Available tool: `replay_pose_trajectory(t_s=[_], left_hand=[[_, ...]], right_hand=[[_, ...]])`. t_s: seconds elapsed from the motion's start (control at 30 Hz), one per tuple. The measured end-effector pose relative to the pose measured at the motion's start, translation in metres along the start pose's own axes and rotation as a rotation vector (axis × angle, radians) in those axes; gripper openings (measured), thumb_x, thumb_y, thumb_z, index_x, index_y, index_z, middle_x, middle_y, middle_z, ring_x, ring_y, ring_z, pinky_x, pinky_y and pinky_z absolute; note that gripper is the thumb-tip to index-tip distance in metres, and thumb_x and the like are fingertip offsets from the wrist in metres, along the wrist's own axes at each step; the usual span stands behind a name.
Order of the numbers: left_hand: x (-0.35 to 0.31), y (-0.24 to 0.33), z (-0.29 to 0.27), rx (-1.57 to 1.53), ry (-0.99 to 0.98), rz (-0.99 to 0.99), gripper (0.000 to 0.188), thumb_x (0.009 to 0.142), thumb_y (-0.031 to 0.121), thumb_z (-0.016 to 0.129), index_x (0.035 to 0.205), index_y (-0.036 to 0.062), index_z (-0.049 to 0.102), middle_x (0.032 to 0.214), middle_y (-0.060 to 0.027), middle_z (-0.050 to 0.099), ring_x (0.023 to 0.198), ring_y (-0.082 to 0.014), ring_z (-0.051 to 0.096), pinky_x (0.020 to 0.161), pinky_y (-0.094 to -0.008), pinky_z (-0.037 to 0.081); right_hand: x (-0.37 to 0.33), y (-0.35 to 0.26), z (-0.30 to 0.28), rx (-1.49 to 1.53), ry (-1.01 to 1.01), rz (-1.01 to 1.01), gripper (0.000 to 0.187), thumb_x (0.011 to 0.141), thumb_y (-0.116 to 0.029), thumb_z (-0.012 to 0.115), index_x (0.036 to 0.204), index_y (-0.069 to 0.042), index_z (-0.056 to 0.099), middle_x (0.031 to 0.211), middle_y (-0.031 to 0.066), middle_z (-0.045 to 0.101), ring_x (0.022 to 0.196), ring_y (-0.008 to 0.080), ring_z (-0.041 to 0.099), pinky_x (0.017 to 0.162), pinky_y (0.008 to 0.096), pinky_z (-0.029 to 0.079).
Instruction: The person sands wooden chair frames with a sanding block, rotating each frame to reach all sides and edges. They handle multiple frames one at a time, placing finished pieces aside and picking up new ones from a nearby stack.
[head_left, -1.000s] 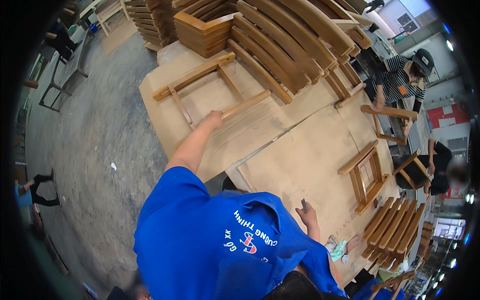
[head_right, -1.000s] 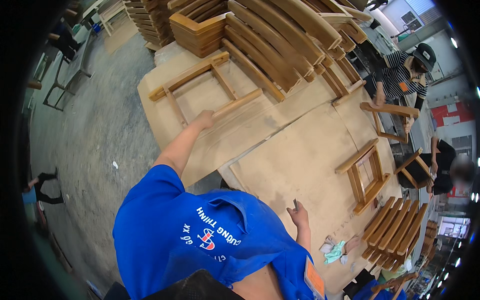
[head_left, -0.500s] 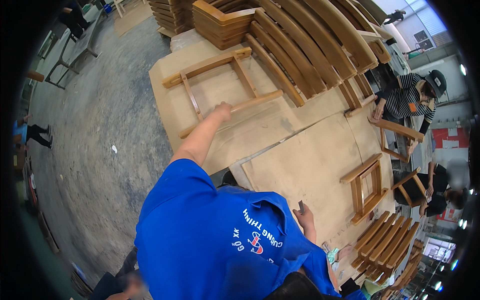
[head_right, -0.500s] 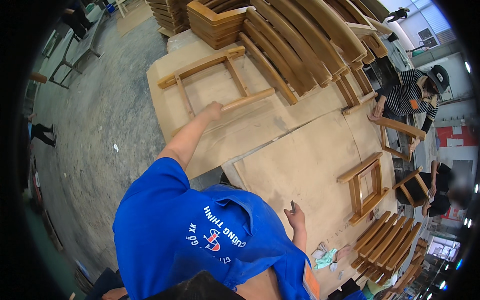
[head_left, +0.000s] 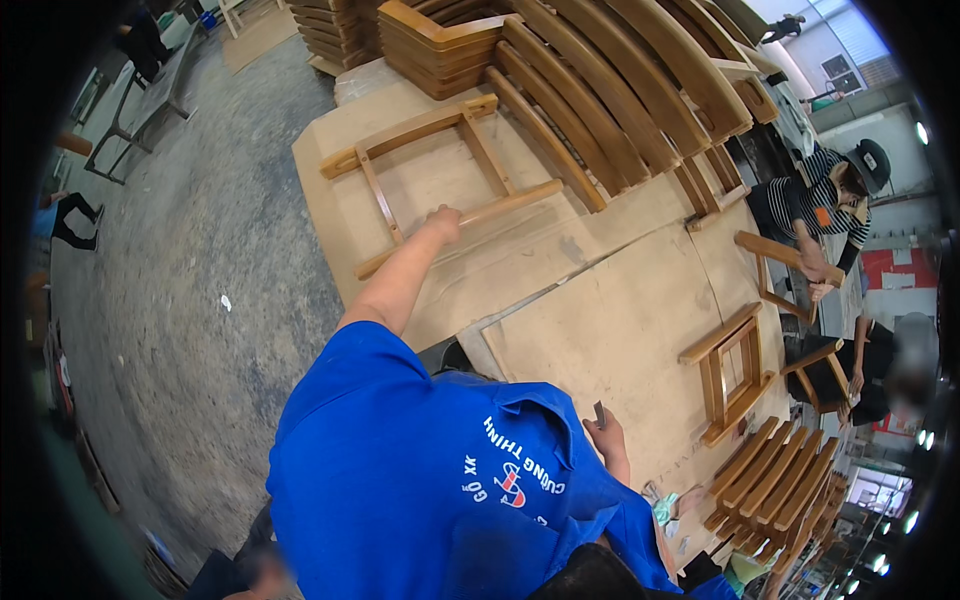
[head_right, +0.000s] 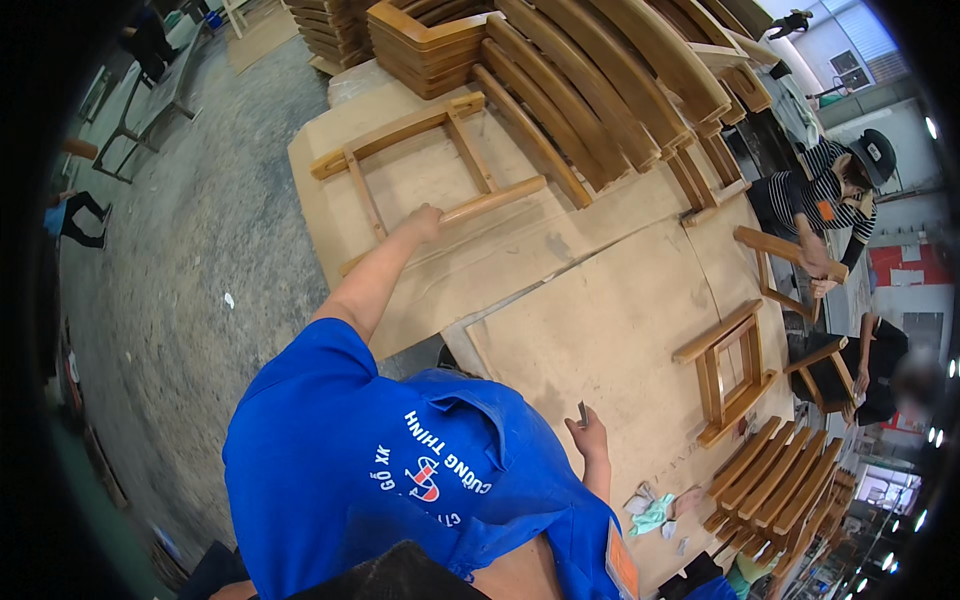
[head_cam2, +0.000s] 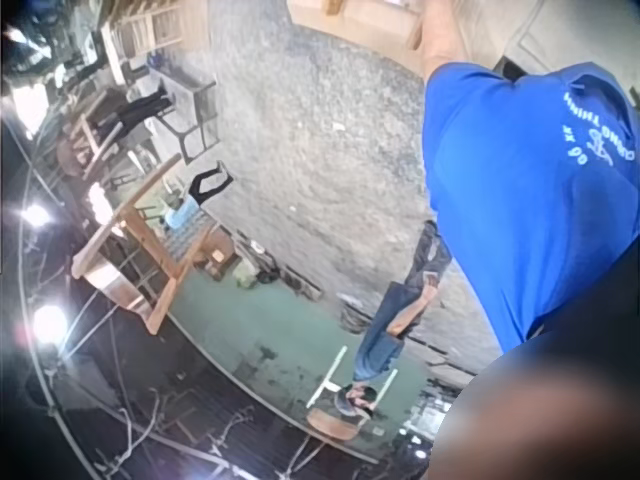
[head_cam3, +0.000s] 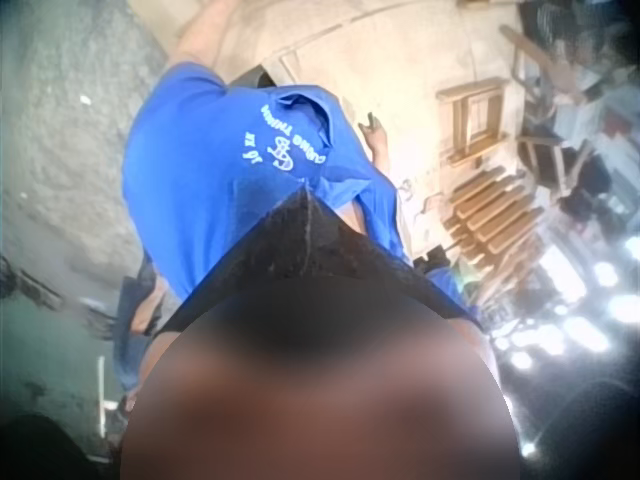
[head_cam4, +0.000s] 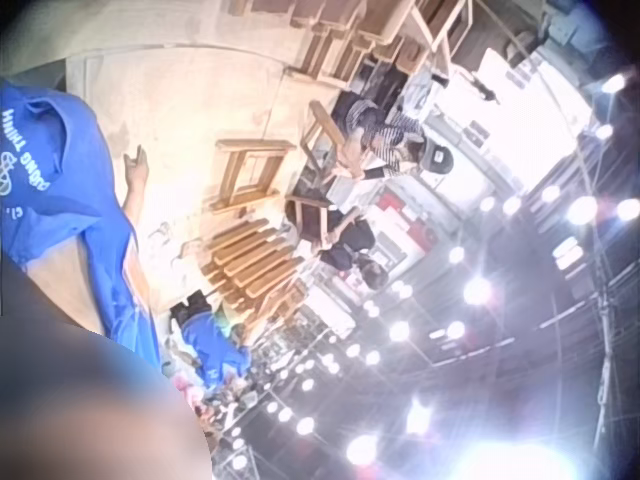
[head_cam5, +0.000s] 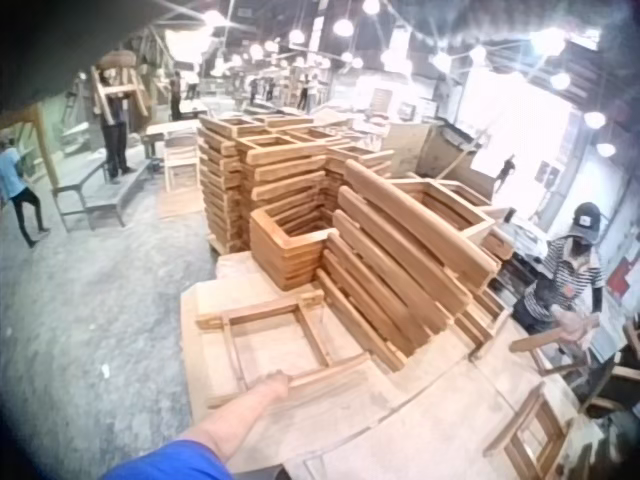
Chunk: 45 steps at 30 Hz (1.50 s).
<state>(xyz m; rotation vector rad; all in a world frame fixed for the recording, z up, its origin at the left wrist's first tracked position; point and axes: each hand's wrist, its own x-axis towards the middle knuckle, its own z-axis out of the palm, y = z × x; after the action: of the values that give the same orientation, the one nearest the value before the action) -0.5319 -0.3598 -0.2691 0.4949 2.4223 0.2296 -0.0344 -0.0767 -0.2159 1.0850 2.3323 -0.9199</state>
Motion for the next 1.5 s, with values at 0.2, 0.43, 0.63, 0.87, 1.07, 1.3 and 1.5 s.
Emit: replay_pose_trajectory(t_s=[0.2,0.43,0.63,0.87,1.07,1.3,1.5], left_hand=[[0.025,-0.016,0.024,0.005,0.014,0.049,0.045,0.076,0.015,0.063,0.12,0.0091,0.059,0.123,-0.0161,0.055,0.12,-0.0302,0.048,0.101,-0.0418,0.041],[0.003,-0.003,0.006,0.036,0.065,-0.024,0.05,0.079,0.014,0.063,0.127,0.0079,0.052,0.131,-0.0203,0.047,0.122,-0.0351,0.045,0.102,-0.0424,0.041],[-0.069,0.055,0.005,-0.024,0.135,0.464,0.046,0.076,0.02,0.072,0.118,0.0081,0.057,0.12,-0.0178,0.055,0.112,-0.0349,0.052,0.095,-0.0421,0.044],[-0.16,0.107,0.058,-0.258,-0.855,1.033,0.028,0.086,0.027,0.061,0.095,0.0016,0.067,0.091,-0.0138,0.069,0.084,-0.0206,0.063,0.076,-0.0345,0.048],[-0.157,0.103,0.075,-0.213,-0.995,0.975,0.034,0.088,0.031,0.058,0.097,-0.0012,0.066,0.093,-0.017,0.069,0.083,-0.0234,0.063,0.075,-0.0365,0.048],[-0.167,0.103,0.077,-0.059,-0.879,0.921,0.041,0.088,0.039,0.054,0.096,0.0002,0.067,0.095,-0.0244,0.066,0.08,-0.0331,0.064,0.07,-0.0424,0.048],[-0.192,0.119,0.065,0.009,-0.841,0.876,0.047,0.088,0.039,0.054,0.097,-0.0054,0.067,0.097,-0.0211,0.068,0.081,-0.0236,0.061,0.074,-0.0384,0.047]], right_hand=[[-0.002,0.001,0.008,-0.073,0.013,0.04,0.066,0.075,-0.033,0.075,0.129,-0.003,0.052,0.093,0.017,0.068,0.087,0.0291,0.066,0.079,0.0374,0.052],[-0.032,-0.024,0.001,0.124,0.037,-0.132,0.055,0.075,-0.029,0.076,0.12,-0.002,0.056,0.089,0.014,0.068,0.077,0.0231,0.066,0.069,0.0336,0.053],[-0.084,-0.054,-0.023,0.682,-0.265,-0.078,0.041,0.077,-0.02,0.074,0.11,-0.002,0.056,0.086,0.0082,0.066,0.07,0.0155,0.064,0.061,0.0295,0.051],[-0.09,-0.076,-0.015,0.834,-0.388,-0.075,0.04,0.078,-0.02,0.074,0.109,-0.002,0.056,0.085,0.0076,0.066,0.069,0.0151,0.063,0.059,0.0292,0.051],[-0.092,-0.076,-0.011,0.869,-0.416,-0.087,0.04,0.078,-0.02,0.074,0.108,-0.002,0.055,0.084,0.0071,0.066,0.068,0.0147,0.062,0.058,0.0289,0.05],[-0.094,-0.065,-0.01,0.898,-0.44,-0.118,0.039,0.078,-0.019,0.073,0.108,-0.002,0.055,0.083,0.0066,0.065,0.066,0.0143,0.062,0.057,0.0285,0.05],[-0.097,-0.039,-0.013,0.932,-0.43,-0.148,0.038,0.078,-0.019,0.073,0.107,-0.002,0.055,0.082,0.0061,0.065,0.066,0.014,0.061,0.056,0.0282,0.049]])
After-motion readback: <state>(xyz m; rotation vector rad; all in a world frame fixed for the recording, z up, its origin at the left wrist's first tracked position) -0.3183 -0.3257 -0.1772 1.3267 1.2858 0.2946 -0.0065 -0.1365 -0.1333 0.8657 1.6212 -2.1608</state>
